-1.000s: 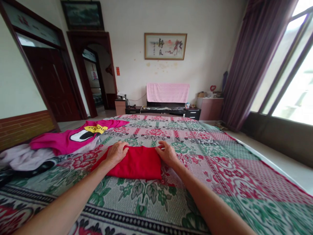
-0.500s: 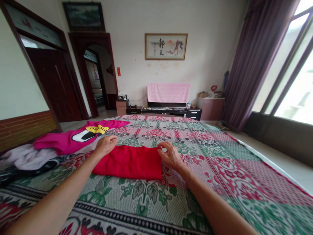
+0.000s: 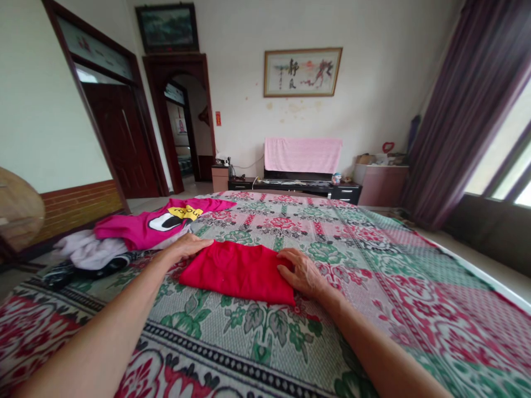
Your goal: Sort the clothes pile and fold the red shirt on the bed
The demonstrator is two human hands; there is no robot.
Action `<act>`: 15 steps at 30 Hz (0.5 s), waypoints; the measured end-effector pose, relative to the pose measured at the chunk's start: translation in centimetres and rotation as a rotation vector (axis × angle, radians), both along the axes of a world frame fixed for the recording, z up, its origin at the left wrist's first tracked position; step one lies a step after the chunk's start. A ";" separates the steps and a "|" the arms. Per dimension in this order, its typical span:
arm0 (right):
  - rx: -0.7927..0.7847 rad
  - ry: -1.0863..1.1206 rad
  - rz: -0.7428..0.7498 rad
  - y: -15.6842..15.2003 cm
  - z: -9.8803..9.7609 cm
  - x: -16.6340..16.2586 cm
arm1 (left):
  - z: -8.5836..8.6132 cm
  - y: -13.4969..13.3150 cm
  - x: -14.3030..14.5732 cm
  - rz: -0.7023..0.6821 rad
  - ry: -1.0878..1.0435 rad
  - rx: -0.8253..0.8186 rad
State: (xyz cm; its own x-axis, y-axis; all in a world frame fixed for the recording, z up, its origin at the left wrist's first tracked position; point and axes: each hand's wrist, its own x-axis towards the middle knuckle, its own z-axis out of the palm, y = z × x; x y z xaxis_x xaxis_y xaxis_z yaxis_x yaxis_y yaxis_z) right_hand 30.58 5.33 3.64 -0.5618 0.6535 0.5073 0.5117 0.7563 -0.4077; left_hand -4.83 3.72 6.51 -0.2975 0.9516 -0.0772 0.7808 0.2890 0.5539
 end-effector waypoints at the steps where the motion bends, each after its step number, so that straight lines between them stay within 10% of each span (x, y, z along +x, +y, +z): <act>1: -0.003 0.006 0.001 0.0 0.0 0.0 | 0.0 0.0 -0.1 -0.004 -0.022 -0.002; 15: -0.005 0.007 -0.007 0.1 -0.2 -0.1 | -0.4 0.4 -0.2 -0.048 0.201 0.021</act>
State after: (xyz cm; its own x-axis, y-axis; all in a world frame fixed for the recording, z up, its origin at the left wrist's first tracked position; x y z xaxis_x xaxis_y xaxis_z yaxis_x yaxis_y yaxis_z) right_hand 30.46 5.41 3.47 -0.5536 0.6602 0.5076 0.5146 0.7504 -0.4149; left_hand -5.01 4.14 6.11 -0.2594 0.9658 -0.0012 0.8888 0.2392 0.3910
